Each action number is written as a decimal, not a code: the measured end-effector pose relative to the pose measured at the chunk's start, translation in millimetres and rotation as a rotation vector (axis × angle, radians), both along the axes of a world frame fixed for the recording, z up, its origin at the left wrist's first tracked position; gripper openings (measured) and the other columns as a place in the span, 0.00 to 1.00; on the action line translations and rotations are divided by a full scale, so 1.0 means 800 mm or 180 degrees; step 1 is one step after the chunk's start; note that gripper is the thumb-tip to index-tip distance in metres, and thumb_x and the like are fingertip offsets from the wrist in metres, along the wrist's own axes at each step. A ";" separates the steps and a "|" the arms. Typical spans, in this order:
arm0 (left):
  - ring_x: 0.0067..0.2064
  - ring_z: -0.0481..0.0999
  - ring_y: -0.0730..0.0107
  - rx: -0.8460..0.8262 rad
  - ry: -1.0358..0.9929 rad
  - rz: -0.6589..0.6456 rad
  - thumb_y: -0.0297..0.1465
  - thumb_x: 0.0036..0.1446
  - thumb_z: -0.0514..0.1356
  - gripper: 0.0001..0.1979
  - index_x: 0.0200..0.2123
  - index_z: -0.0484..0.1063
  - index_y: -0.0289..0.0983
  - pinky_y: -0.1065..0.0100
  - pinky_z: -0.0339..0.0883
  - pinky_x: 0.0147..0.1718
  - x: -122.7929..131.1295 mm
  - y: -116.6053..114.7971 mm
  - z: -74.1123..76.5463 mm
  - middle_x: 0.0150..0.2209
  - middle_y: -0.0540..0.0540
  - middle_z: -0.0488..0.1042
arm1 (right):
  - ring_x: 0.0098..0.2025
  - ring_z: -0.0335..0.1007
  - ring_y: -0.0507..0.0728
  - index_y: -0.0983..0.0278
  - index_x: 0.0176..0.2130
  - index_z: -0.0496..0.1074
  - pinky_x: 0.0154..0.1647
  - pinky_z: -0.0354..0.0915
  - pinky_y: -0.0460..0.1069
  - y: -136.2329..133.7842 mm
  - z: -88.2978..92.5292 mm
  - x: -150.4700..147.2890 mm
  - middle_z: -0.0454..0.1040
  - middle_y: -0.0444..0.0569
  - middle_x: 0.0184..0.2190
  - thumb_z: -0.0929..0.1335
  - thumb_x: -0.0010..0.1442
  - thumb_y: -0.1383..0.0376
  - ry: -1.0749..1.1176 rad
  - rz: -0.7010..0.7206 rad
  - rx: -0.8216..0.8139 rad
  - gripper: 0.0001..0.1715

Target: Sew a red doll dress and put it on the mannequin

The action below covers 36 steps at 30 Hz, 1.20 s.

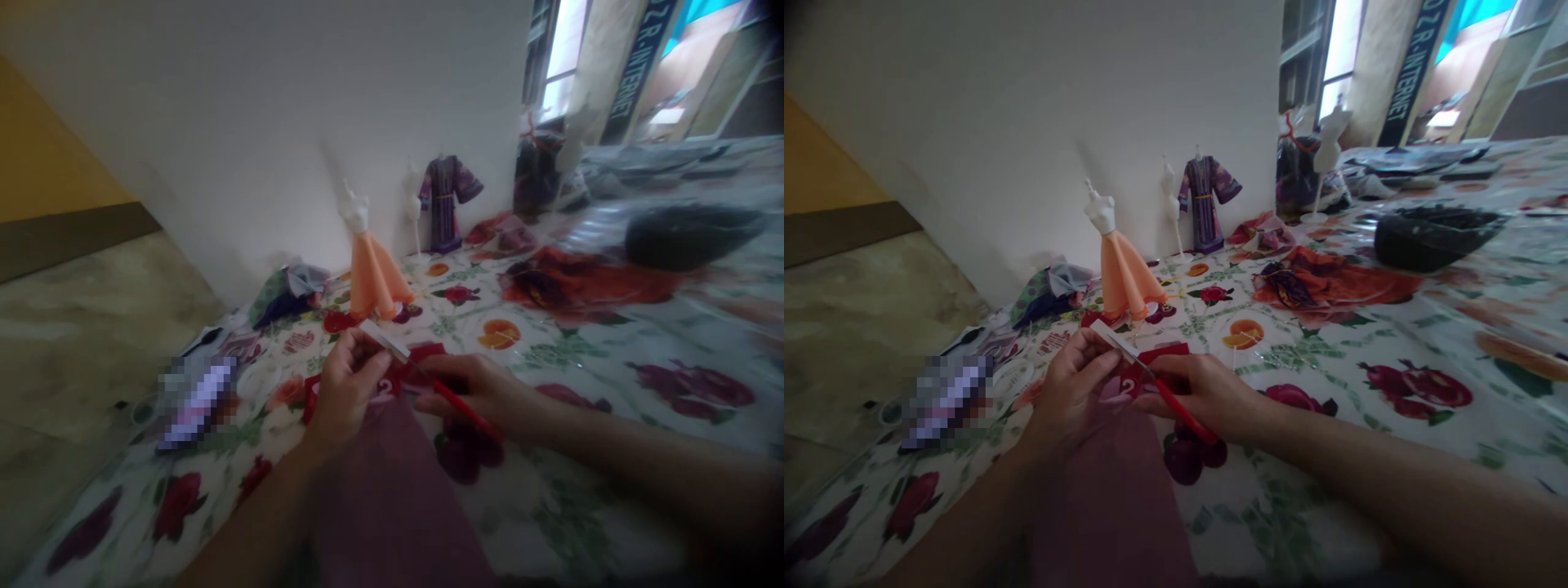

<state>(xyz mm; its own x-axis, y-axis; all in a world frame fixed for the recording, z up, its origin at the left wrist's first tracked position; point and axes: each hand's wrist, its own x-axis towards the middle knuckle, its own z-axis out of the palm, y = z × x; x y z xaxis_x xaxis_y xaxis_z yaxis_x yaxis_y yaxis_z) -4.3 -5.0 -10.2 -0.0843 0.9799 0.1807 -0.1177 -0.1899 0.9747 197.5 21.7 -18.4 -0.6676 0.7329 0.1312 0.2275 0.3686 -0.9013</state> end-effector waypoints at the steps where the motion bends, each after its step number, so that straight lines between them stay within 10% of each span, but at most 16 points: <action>1: 0.33 0.75 0.75 -0.0003 0.0000 0.0005 0.28 0.56 0.66 0.07 0.36 0.70 0.38 0.72 0.70 0.34 0.000 0.000 0.000 0.32 0.52 0.75 | 0.27 0.59 0.51 0.64 0.41 0.75 0.26 0.57 0.47 0.000 0.000 0.000 0.67 0.43 0.25 0.72 0.60 0.47 0.0002 -0.0007 0.0007 0.23; 36: 0.28 0.75 0.73 -0.0250 -0.0584 0.0075 0.33 0.56 0.64 0.08 0.34 0.68 0.37 0.71 0.67 0.29 0.002 0.001 0.018 0.32 0.50 0.75 | 0.29 0.64 0.52 0.65 0.48 0.78 0.29 0.60 0.47 0.000 -0.002 0.002 0.73 0.45 0.29 0.71 0.62 0.48 -0.0126 -0.0256 0.0361 0.25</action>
